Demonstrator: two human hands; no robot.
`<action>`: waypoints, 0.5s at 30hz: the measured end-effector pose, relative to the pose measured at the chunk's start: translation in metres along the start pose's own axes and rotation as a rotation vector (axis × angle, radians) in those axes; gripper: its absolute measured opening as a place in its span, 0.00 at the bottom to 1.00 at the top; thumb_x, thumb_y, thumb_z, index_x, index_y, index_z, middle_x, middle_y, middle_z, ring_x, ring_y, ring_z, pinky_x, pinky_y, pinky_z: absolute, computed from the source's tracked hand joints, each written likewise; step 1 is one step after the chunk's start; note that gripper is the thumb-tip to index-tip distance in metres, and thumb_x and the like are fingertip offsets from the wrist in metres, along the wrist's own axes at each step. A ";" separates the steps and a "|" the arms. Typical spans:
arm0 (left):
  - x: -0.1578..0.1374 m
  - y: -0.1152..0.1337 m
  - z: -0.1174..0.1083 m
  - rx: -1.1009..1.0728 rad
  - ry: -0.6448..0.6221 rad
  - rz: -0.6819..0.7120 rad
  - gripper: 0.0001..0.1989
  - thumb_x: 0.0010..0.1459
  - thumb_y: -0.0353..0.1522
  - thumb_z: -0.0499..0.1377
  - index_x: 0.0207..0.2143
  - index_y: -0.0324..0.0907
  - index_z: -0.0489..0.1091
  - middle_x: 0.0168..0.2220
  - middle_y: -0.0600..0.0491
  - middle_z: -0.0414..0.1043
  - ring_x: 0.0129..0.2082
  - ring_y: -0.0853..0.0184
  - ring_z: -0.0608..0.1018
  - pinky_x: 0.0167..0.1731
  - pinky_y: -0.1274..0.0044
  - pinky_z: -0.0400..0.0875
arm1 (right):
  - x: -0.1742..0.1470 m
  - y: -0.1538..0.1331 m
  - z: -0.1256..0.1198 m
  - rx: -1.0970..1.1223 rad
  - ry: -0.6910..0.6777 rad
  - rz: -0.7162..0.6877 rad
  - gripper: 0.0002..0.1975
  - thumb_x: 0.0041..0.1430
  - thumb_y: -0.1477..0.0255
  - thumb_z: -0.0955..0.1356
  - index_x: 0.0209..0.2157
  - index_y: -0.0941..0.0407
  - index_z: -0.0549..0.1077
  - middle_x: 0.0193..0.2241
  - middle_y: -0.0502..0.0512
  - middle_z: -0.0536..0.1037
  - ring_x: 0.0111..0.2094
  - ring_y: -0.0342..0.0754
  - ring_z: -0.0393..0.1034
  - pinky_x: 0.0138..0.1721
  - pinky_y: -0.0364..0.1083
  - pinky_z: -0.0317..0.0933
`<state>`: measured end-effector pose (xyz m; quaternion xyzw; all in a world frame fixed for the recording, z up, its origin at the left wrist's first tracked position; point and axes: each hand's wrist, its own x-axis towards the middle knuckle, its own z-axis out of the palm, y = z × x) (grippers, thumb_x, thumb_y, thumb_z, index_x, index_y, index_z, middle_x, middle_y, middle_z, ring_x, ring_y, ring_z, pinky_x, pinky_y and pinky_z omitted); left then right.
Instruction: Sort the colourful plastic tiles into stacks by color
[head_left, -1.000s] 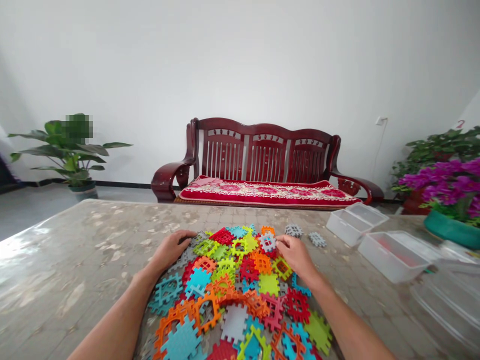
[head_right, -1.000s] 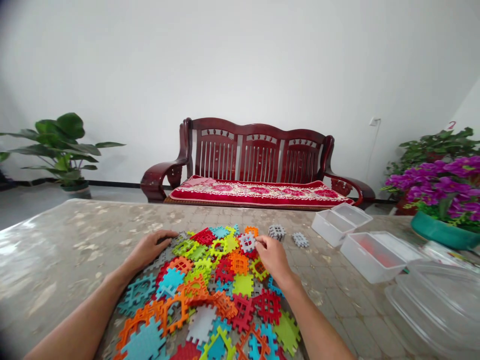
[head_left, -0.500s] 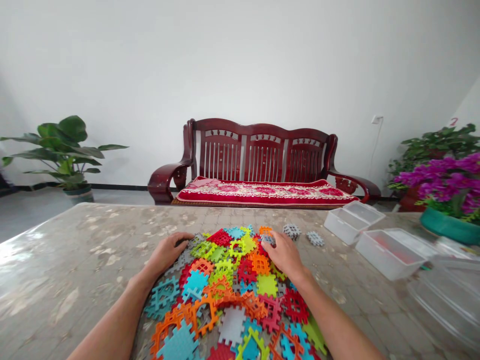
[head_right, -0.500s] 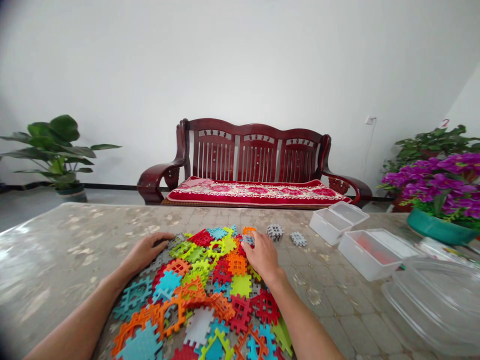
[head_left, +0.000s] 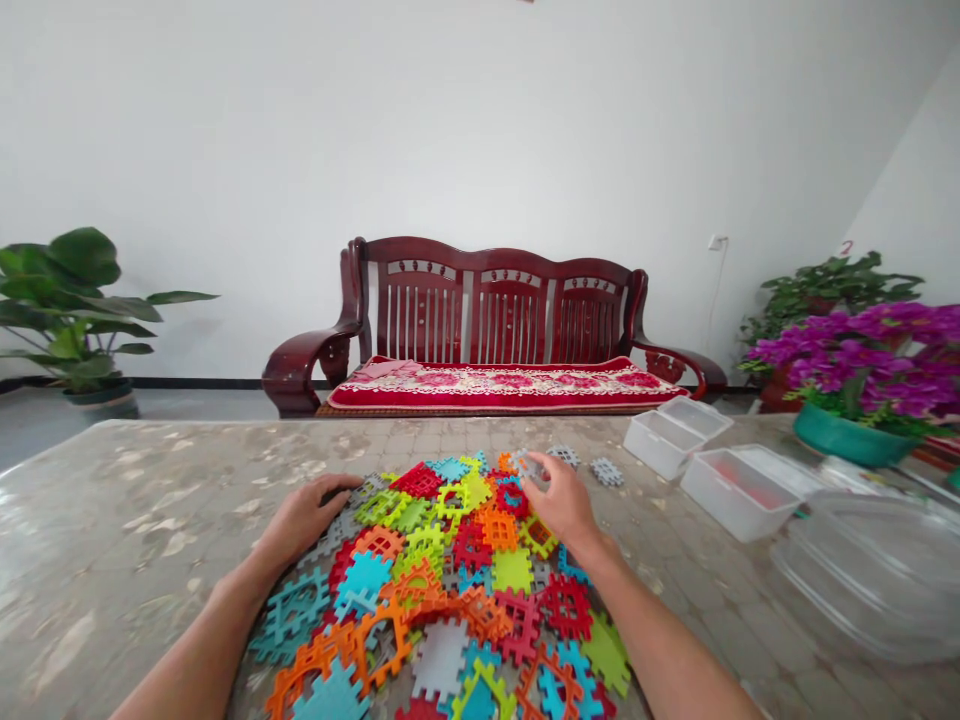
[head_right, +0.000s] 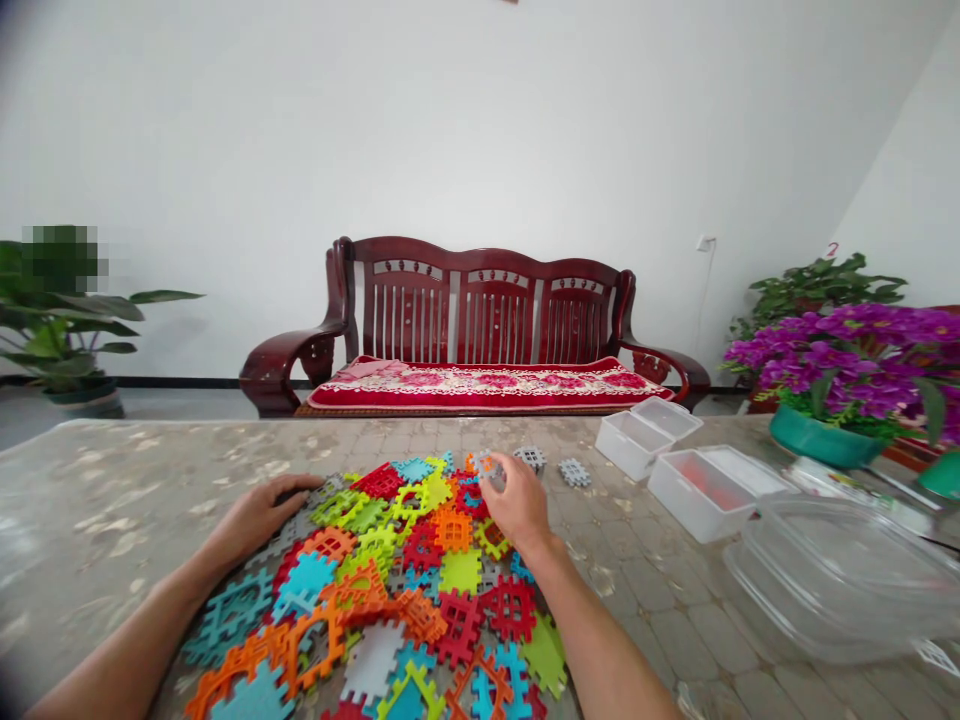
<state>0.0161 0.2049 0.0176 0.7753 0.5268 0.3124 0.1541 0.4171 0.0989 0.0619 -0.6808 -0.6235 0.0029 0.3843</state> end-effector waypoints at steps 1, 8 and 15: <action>0.001 -0.001 0.000 -0.003 0.003 0.002 0.20 0.52 0.43 0.54 0.41 0.45 0.79 0.44 0.50 0.82 0.46 0.56 0.80 0.51 0.67 0.72 | 0.003 0.009 -0.007 0.013 0.048 0.016 0.20 0.55 0.66 0.67 0.50 0.54 0.74 0.45 0.56 0.80 0.40 0.50 0.73 0.47 0.49 0.65; 0.001 -0.003 0.001 -0.007 -0.002 0.006 0.21 0.53 0.43 0.54 0.42 0.44 0.79 0.45 0.49 0.81 0.46 0.55 0.80 0.52 0.66 0.72 | 0.013 0.099 -0.054 -0.140 0.184 0.303 0.26 0.54 0.66 0.66 0.56 0.54 0.69 0.50 0.58 0.78 0.50 0.54 0.72 0.52 0.50 0.64; 0.002 -0.006 0.002 -0.004 -0.021 -0.003 0.22 0.54 0.43 0.54 0.44 0.45 0.79 0.45 0.50 0.81 0.47 0.56 0.80 0.52 0.67 0.71 | 0.007 0.122 -0.057 -0.312 0.112 0.400 0.28 0.56 0.66 0.66 0.59 0.54 0.65 0.52 0.57 0.77 0.53 0.58 0.70 0.53 0.53 0.62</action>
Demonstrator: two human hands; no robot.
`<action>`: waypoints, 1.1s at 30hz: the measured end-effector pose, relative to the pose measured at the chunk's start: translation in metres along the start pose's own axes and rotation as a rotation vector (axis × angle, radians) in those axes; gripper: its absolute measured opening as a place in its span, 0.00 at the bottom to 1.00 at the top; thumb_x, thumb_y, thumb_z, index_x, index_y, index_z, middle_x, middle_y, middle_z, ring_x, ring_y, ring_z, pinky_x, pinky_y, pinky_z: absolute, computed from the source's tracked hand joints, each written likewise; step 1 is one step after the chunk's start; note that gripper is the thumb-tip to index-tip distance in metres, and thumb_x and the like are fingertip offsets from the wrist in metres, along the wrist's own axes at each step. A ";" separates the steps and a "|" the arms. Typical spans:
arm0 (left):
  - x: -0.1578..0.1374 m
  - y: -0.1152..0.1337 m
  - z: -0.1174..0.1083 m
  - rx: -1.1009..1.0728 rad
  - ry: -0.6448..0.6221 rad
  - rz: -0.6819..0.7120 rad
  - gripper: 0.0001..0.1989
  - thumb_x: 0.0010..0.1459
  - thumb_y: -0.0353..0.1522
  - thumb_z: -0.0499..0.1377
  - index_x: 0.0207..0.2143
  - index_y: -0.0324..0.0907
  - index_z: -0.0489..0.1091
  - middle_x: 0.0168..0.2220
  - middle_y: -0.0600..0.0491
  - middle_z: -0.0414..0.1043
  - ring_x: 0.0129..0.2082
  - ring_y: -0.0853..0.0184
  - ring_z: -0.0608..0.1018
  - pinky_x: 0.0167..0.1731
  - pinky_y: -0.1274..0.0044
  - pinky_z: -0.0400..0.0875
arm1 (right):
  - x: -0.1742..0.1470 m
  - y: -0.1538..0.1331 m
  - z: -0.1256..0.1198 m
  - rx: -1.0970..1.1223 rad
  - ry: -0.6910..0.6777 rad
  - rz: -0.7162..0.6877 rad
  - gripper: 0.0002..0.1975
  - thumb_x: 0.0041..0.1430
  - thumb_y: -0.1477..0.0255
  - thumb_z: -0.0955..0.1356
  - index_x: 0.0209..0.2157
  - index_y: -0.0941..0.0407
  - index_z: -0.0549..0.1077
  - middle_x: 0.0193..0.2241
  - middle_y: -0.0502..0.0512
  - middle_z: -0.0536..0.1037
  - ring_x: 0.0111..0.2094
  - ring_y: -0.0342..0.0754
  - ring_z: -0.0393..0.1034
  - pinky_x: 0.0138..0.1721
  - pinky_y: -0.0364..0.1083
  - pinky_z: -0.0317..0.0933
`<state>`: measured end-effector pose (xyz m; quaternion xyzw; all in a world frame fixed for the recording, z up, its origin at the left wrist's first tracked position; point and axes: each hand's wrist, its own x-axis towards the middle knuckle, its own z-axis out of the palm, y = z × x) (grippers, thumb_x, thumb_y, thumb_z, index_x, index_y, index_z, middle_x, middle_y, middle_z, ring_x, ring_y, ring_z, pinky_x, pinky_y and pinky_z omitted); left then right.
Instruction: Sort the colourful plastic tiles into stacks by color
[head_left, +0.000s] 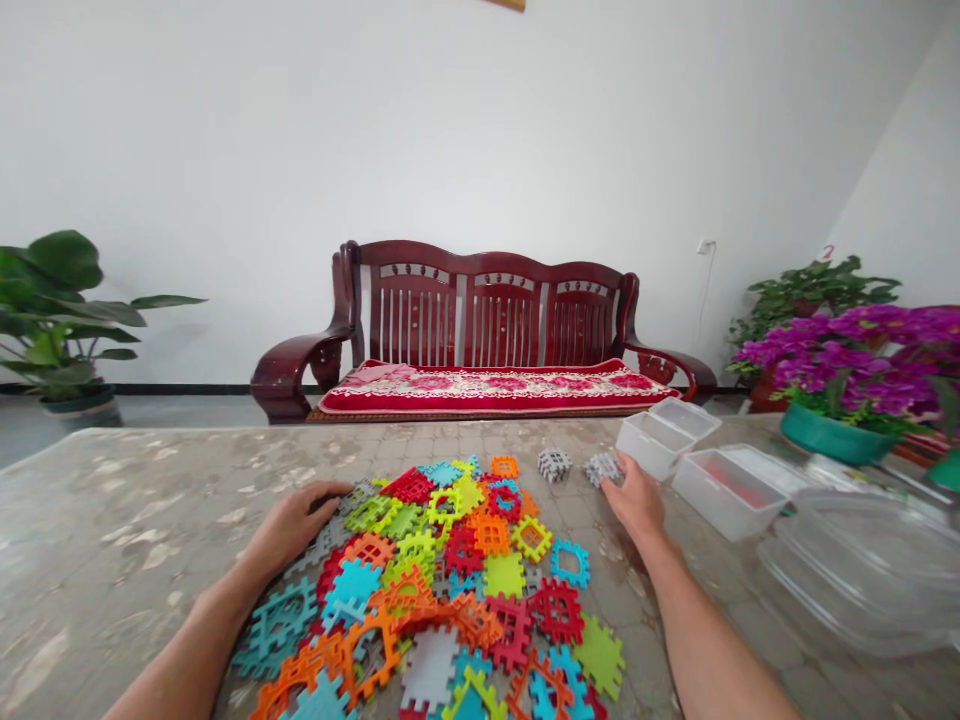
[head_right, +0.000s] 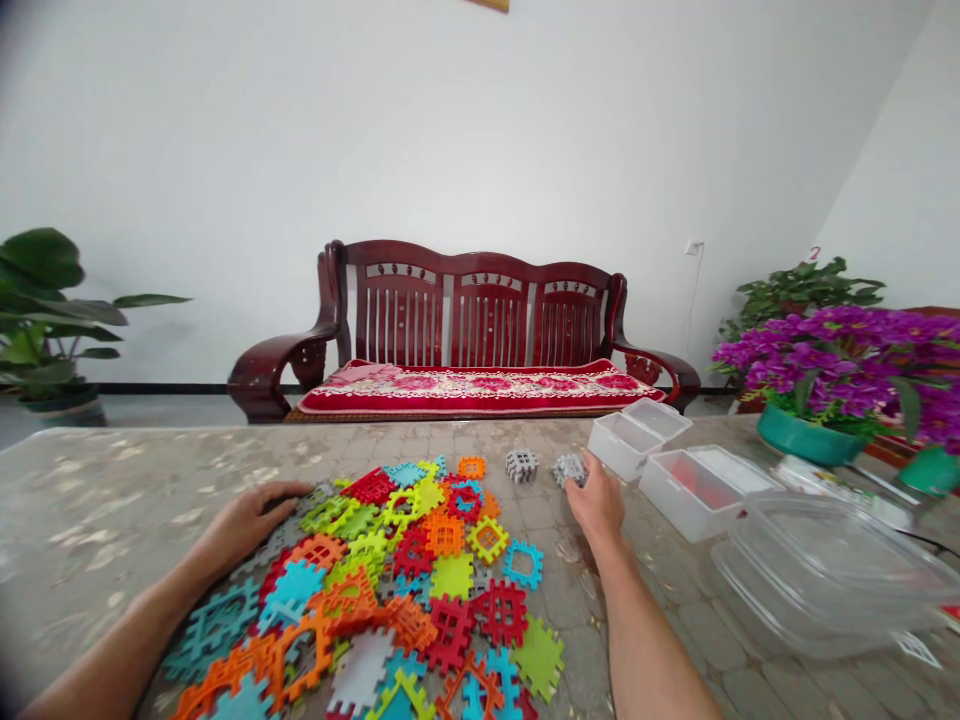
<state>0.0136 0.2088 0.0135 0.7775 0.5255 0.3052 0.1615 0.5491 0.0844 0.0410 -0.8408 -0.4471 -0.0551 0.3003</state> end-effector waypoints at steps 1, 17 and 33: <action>0.000 -0.001 0.000 0.003 -0.001 0.001 0.22 0.54 0.43 0.54 0.44 0.45 0.79 0.45 0.50 0.81 0.47 0.56 0.80 0.52 0.67 0.71 | 0.000 0.000 0.002 -0.001 -0.007 -0.004 0.29 0.56 0.67 0.66 0.60 0.55 0.65 0.53 0.57 0.77 0.53 0.58 0.70 0.53 0.53 0.62; 0.000 -0.001 0.000 -0.008 0.012 -0.003 0.22 0.53 0.46 0.55 0.43 0.46 0.79 0.45 0.51 0.82 0.47 0.56 0.80 0.52 0.67 0.72 | 0.001 -0.013 0.007 -0.210 -0.032 0.004 0.27 0.55 0.62 0.67 0.56 0.56 0.67 0.44 0.65 0.78 0.46 0.61 0.72 0.45 0.54 0.64; -0.004 0.013 -0.003 0.001 0.006 0.031 0.20 0.53 0.40 0.54 0.43 0.45 0.79 0.44 0.49 0.81 0.47 0.56 0.80 0.52 0.66 0.71 | -0.029 -0.040 0.009 0.291 0.106 -0.369 0.18 0.58 0.65 0.62 0.47 0.56 0.74 0.43 0.59 0.78 0.45 0.54 0.70 0.51 0.53 0.62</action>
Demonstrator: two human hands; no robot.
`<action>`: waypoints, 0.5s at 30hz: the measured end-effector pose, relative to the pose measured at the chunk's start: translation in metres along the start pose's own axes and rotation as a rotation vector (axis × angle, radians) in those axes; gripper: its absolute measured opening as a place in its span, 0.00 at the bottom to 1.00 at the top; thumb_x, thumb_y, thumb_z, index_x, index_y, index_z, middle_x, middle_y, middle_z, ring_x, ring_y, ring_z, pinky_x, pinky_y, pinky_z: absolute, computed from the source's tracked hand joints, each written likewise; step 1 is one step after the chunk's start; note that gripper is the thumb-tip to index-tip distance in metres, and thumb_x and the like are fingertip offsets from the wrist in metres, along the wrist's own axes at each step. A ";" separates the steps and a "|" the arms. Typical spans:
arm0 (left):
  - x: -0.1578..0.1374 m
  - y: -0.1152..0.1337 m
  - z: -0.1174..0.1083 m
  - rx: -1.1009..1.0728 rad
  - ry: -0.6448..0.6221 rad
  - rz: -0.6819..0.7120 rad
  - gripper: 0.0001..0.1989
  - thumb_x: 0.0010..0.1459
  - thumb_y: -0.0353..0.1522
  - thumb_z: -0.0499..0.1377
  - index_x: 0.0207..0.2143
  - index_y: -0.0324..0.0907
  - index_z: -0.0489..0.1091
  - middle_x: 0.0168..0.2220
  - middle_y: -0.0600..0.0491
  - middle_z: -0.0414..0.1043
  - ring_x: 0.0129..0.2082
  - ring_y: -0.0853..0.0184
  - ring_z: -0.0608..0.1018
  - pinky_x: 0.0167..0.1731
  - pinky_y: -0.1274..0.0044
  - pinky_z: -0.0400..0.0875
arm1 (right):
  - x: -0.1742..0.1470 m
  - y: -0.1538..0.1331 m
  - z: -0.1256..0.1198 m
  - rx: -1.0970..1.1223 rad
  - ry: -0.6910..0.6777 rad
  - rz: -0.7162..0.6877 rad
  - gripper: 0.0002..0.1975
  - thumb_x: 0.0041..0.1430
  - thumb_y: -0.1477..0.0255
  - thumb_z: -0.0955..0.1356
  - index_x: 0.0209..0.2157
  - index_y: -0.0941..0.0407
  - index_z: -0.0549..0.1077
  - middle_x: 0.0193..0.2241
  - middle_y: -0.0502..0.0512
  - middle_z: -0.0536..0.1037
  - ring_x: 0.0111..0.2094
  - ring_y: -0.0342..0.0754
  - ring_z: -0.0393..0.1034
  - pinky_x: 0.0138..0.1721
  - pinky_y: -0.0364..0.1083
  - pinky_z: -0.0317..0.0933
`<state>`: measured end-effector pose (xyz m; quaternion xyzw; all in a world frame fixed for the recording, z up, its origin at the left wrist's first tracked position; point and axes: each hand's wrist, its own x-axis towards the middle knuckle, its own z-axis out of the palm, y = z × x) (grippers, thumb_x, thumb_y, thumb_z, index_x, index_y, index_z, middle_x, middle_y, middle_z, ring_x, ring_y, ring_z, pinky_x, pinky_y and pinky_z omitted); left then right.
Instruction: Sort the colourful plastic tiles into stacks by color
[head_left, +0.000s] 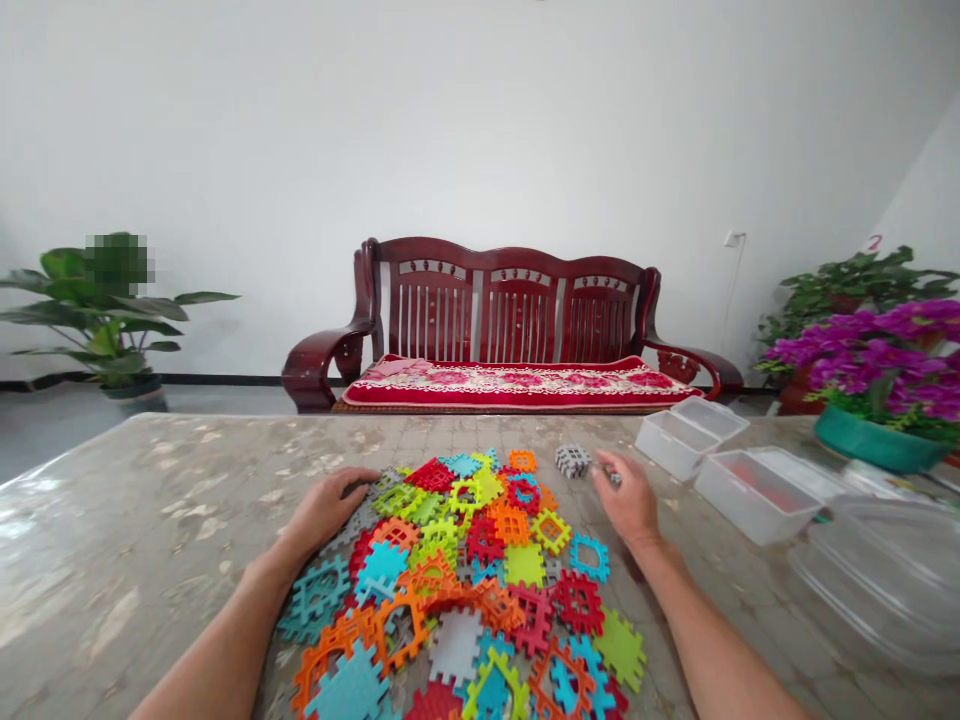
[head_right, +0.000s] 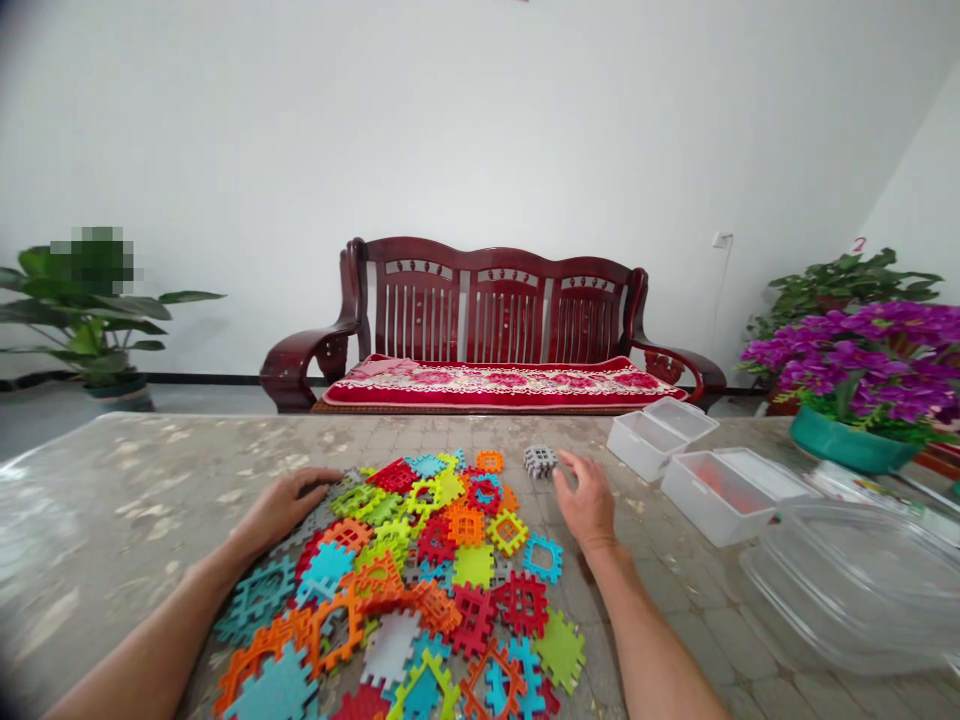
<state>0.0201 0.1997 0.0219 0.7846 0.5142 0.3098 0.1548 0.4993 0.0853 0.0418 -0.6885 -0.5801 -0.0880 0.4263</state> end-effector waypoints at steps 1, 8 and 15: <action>0.000 0.000 0.000 -0.003 -0.005 0.003 0.20 0.54 0.40 0.54 0.43 0.45 0.79 0.44 0.49 0.81 0.47 0.56 0.79 0.53 0.66 0.71 | -0.003 -0.011 0.003 0.067 -0.054 -0.040 0.16 0.58 0.65 0.63 0.44 0.55 0.75 0.42 0.58 0.79 0.43 0.53 0.71 0.50 0.52 0.63; -0.001 0.002 0.001 -0.003 -0.037 0.027 0.18 0.55 0.39 0.53 0.44 0.46 0.78 0.46 0.51 0.80 0.48 0.58 0.79 0.54 0.67 0.70 | -0.025 -0.099 0.007 0.241 -0.436 -0.374 0.14 0.55 0.67 0.70 0.44 0.51 0.78 0.45 0.54 0.80 0.49 0.52 0.69 0.55 0.53 0.59; -0.003 0.008 -0.001 -0.028 -0.017 0.006 0.18 0.54 0.39 0.54 0.42 0.46 0.79 0.44 0.51 0.81 0.47 0.57 0.79 0.52 0.67 0.71 | -0.036 -0.131 0.008 0.185 -0.683 -0.486 0.26 0.49 0.65 0.74 0.52 0.50 0.75 0.50 0.54 0.78 0.52 0.54 0.67 0.56 0.53 0.58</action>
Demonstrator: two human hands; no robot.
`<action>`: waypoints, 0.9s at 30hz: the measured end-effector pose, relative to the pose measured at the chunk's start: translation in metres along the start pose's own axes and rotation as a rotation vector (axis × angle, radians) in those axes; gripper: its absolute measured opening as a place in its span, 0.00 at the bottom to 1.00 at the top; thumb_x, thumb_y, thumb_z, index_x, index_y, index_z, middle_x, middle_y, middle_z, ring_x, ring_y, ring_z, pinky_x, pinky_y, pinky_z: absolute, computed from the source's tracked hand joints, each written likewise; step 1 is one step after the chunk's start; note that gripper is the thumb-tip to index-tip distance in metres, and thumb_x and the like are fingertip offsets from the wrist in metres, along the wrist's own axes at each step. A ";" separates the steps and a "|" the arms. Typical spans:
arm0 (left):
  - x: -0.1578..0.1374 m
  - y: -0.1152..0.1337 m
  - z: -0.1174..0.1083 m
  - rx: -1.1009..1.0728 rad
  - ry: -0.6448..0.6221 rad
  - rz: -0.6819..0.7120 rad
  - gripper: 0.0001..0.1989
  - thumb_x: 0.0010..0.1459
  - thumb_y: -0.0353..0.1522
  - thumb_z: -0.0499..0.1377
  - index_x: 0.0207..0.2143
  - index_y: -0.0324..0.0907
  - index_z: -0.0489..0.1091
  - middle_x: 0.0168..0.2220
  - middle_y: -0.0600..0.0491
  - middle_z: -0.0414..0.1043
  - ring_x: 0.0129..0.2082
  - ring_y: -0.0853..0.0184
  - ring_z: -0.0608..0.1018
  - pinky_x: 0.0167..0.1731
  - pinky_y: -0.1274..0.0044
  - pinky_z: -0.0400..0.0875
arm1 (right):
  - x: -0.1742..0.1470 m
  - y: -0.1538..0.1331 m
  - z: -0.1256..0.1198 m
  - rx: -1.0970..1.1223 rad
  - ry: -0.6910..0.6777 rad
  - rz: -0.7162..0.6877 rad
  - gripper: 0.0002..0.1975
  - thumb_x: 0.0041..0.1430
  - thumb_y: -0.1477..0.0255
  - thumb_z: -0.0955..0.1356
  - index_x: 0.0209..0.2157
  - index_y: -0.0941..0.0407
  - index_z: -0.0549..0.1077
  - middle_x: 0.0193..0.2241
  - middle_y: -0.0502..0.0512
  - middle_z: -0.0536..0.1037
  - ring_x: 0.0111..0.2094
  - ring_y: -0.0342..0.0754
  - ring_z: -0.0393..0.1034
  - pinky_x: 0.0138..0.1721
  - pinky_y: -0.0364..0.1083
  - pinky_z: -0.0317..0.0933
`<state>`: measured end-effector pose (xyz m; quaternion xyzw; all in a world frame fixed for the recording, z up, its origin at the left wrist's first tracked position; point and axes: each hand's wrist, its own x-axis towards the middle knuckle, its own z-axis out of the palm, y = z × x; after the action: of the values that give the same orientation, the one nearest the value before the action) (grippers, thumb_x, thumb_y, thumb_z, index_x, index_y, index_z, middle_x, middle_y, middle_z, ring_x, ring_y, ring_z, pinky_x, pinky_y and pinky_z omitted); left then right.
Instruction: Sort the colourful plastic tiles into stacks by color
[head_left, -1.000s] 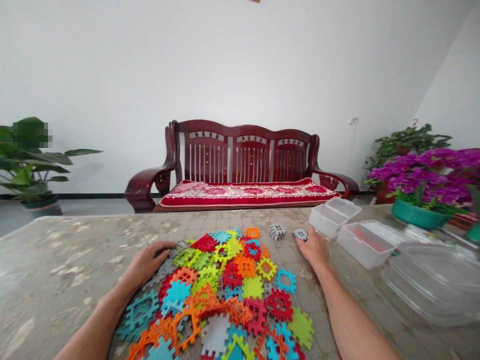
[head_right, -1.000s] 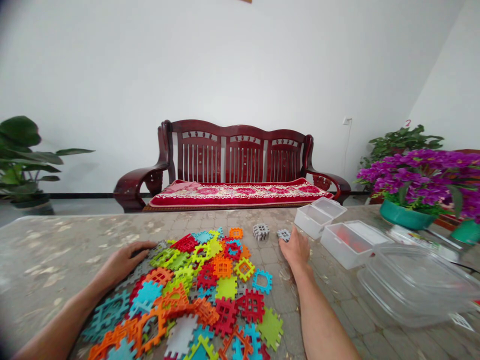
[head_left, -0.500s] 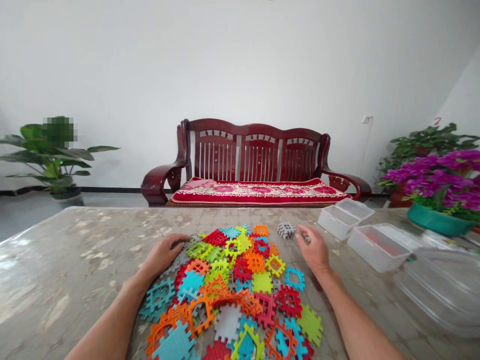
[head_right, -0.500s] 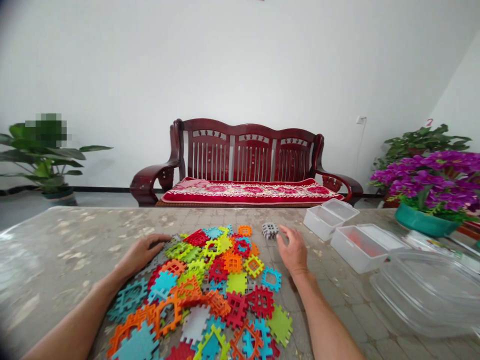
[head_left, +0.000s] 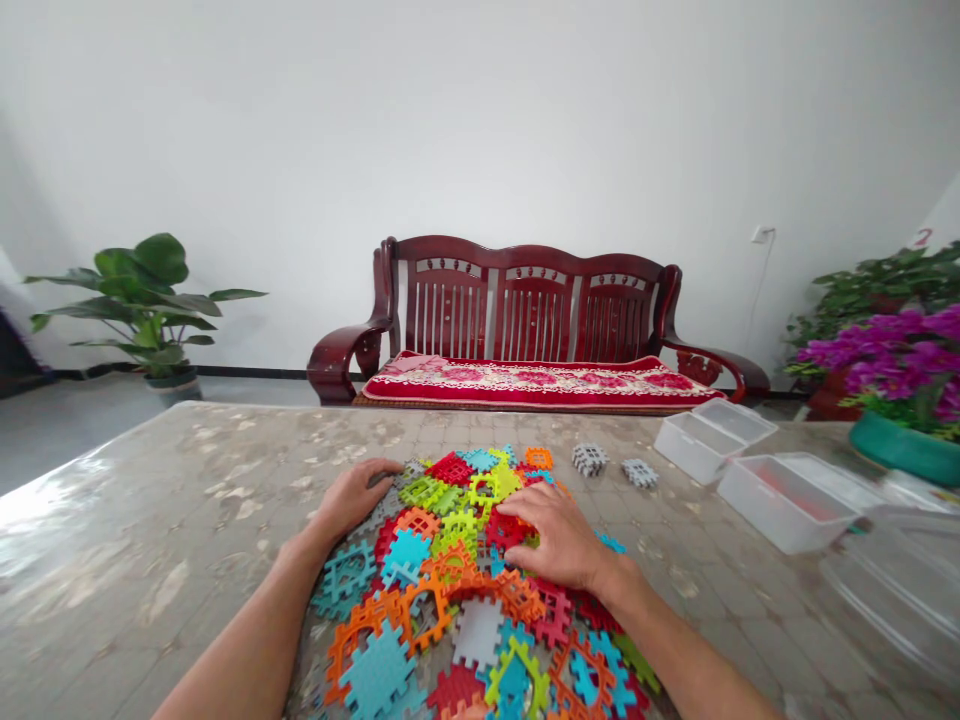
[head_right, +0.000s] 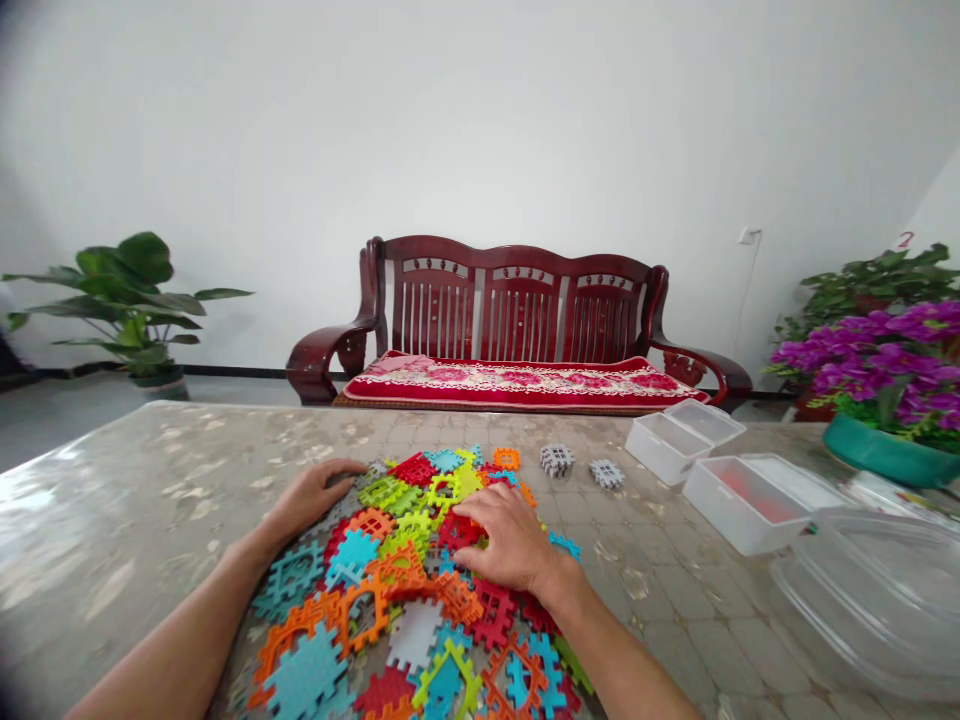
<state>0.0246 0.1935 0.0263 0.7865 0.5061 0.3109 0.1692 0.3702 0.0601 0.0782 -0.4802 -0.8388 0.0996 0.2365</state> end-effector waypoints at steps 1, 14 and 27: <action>0.000 0.002 0.000 -0.008 0.003 -0.004 0.18 0.54 0.39 0.54 0.42 0.46 0.79 0.44 0.51 0.81 0.46 0.57 0.79 0.52 0.67 0.71 | 0.000 -0.001 0.002 -0.015 0.006 0.014 0.24 0.50 0.66 0.73 0.52 0.50 0.75 0.49 0.54 0.78 0.51 0.54 0.68 0.56 0.53 0.59; -0.003 0.011 0.000 -0.099 0.002 -0.037 0.18 0.56 0.40 0.55 0.44 0.44 0.79 0.42 0.50 0.82 0.42 0.59 0.80 0.46 0.69 0.74 | 0.003 0.000 0.001 0.071 0.140 0.098 0.19 0.58 0.66 0.69 0.51 0.52 0.76 0.52 0.58 0.77 0.54 0.54 0.68 0.59 0.55 0.58; 0.003 0.032 0.005 -0.109 0.048 -0.118 0.29 0.43 0.34 0.64 0.51 0.40 0.74 0.31 0.55 0.75 0.29 0.67 0.74 0.33 0.75 0.71 | 0.003 -0.018 -0.011 -0.023 -0.055 -0.020 0.15 0.52 0.78 0.69 0.40 0.48 0.80 0.42 0.49 0.79 0.46 0.50 0.68 0.52 0.50 0.59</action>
<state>0.0512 0.1822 0.0420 0.7374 0.5377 0.3462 0.2174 0.3609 0.0529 0.0960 -0.4717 -0.8507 0.1007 0.2088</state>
